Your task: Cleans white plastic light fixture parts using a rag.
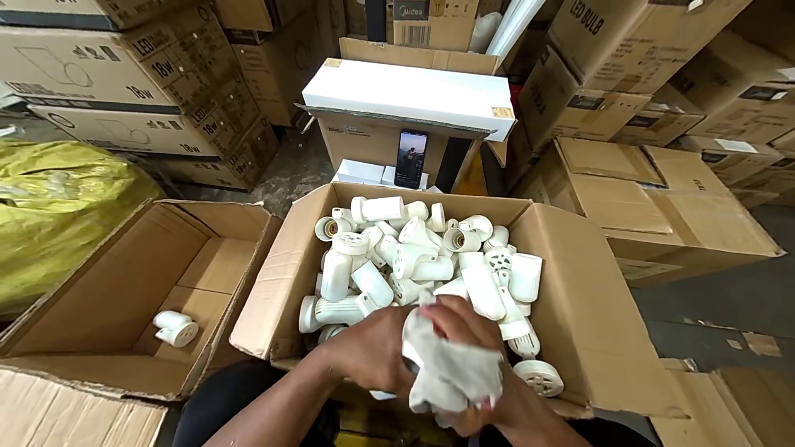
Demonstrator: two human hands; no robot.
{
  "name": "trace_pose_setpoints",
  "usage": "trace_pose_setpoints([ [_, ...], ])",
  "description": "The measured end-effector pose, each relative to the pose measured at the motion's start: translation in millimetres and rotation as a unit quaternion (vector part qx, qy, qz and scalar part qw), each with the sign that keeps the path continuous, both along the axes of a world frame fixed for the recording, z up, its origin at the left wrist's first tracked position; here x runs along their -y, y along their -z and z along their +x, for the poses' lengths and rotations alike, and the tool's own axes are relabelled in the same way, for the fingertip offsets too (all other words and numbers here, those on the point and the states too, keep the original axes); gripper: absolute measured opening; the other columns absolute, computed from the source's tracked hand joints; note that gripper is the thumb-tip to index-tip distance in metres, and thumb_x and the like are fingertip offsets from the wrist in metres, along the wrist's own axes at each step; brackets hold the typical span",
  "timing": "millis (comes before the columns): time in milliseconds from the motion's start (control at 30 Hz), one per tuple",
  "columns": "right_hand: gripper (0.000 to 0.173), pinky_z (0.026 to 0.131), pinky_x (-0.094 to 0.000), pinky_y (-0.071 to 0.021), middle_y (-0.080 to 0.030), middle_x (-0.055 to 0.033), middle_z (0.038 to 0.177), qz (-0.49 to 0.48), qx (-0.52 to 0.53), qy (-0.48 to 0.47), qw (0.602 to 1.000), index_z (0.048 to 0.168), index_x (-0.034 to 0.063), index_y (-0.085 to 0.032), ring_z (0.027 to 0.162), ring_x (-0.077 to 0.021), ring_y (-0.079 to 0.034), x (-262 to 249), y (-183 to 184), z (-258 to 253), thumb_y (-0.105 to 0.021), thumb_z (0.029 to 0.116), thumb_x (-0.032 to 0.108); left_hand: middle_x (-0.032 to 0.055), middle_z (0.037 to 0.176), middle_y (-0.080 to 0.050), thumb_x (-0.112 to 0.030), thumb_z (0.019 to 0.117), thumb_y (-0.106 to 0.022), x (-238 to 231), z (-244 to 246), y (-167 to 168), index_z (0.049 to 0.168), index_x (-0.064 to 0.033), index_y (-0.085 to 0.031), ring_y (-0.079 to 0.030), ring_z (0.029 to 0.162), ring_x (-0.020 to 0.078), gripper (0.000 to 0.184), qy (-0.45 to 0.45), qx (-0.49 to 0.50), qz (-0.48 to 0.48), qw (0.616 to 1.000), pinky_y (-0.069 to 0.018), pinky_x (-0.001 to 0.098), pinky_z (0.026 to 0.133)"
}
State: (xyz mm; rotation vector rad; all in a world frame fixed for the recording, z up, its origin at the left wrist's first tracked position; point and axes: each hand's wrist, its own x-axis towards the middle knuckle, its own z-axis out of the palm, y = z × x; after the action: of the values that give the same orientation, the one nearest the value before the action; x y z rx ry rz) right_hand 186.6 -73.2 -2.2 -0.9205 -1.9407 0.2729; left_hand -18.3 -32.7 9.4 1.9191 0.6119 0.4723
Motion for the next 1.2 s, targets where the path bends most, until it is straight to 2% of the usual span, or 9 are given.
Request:
trace_pose_setpoints([
  [167, 0.050, 0.074, -0.0303, -0.0588, -0.066, -0.0135, 0.116, -0.064, -0.003, 0.035, 0.997, 0.120, 0.0071, -0.066, 0.095, -0.0147, -0.067, -5, 14, -2, -0.056, 0.0928, 0.048, 0.0122, 0.094, -0.072, -0.037, 0.0737, -0.082, 9, 11, -6, 0.114, -0.0035, -0.066, -0.072, 0.087, 0.0296, 0.055, -0.133, -0.157, 0.192, 0.959, -0.0575, 0.0557, 0.072],
  [300, 0.038, 0.092, -0.0350, -0.0531, -0.067, -0.0035, 0.113, -0.371, -0.092, 0.091, 0.920, 0.123, 0.0093, -0.065, 0.106, -0.0095, -0.063, -21, 8, -8, -0.049, 0.0973, 0.031, 0.0115, 0.089, -0.071, -0.038, 0.0673, -0.082, 13, 37, 23, 0.108, -0.0050, -0.067, -0.072, 0.079, 0.0305, 0.055, -0.256, -0.241, 0.336, 0.874, -0.0559, 0.0483, 0.059],
  [367, 0.034, 0.089, -0.0309, -0.0539, -0.067, -0.0038, 0.110, -0.321, -0.136, 0.089, 0.933, 0.119, 0.0062, -0.066, 0.103, -0.0088, -0.063, -23, 7, -6, -0.054, 0.0947, 0.027, 0.0098, 0.093, -0.072, -0.045, 0.0652, -0.082, 8, 36, 25, 0.106, -0.0065, -0.067, -0.072, 0.083, 0.0288, 0.058, -0.267, -0.172, 0.360, 0.877, -0.0575, 0.0487, 0.064],
  [500, 0.052, 0.097, -0.0243, -0.0511, -0.060, -0.0078, 0.125, -0.042, -0.146, 0.032, 0.988, 0.126, 0.0069, -0.062, 0.116, -0.0087, -0.057, -23, 1, 10, -0.068, 0.0909, 0.045, 0.0174, 0.149, -0.050, -0.065, 0.0862, -0.060, -15, 6, 2, 0.143, -0.0021, -0.052, -0.044, 0.141, 0.0291, 0.085, -0.235, 0.067, 0.159, 0.957, -0.0356, 0.0528, 0.117],
  [633, 0.027, 0.089, -0.0291, -0.0545, -0.062, -0.0091, 0.112, 0.153, -0.050, 0.022, 0.987, 0.121, 0.0168, -0.057, 0.103, -0.0156, -0.063, -21, 0, 18, -0.060, 0.1020, 0.036, 0.0091, 0.130, -0.065, -0.067, 0.0901, -0.057, -24, -1, -9, 0.142, -0.0064, -0.053, -0.065, 0.113, 0.0188, 0.079, -0.268, 0.206, -0.226, 0.914, -0.0569, 0.0391, 0.092],
  [733, 0.022, 0.092, -0.0328, -0.0547, -0.060, -0.0091, 0.114, 0.202, -0.008, 0.008, 0.979, 0.125, 0.0190, -0.054, 0.103, -0.0193, -0.064, -26, 12, 13, -0.057, 0.1045, 0.024, 0.0088, 0.092, -0.071, -0.042, 0.0971, -0.060, -14, 15, -10, 0.111, -0.0074, -0.063, -0.070, 0.078, 0.0181, 0.037, -0.321, 0.224, -0.333, 0.858, -0.0602, 0.0347, 0.064],
  [900, 0.059, 0.098, -0.0211, -0.0482, -0.055, -0.0030, 0.132, 0.001, -0.148, 0.009, 0.989, 0.132, 0.0169, -0.056, 0.121, -0.0066, -0.054, -18, 14, 0, -0.054, 0.0947, 0.063, -0.0033, 0.070, -0.063, -0.025, 0.0915, -0.064, -5, 37, 11, 0.082, -0.0098, -0.063, -0.061, 0.061, 0.0064, 0.018, -0.481, 0.279, -0.128, 0.821, -0.0542, 0.0248, 0.058],
  [1000, 0.048, 0.098, -0.0203, -0.0482, -0.060, -0.0011, 0.123, -0.132, -0.276, 0.013, 0.952, 0.126, 0.0015, -0.058, 0.115, -0.0009, -0.056, -15, 14, -13, -0.048, 0.1024, 0.042, -0.0038, 0.080, -0.066, -0.029, 0.0882, -0.073, -7, 32, 18, 0.090, -0.0056, -0.066, -0.064, 0.071, 0.0000, 0.025, -0.471, 0.278, 0.103, 0.831, -0.0563, 0.0185, 0.065],
  [1200, 0.041, 0.080, -0.0365, -0.0609, -0.071, -0.0081, 0.096, -0.571, -0.420, 0.025, 0.705, 0.116, 0.0073, -0.062, 0.091, -0.0160, -0.070, -24, -6, -10, -0.028, 0.1099, 0.030, 0.0068, 0.080, -0.068, -0.050, 0.0891, -0.066, -4, 13, 19, 0.095, -0.0095, -0.066, -0.066, 0.068, 0.0157, 0.041, -0.329, 0.121, 0.506, 0.788, -0.0530, 0.0303, 0.058],
])
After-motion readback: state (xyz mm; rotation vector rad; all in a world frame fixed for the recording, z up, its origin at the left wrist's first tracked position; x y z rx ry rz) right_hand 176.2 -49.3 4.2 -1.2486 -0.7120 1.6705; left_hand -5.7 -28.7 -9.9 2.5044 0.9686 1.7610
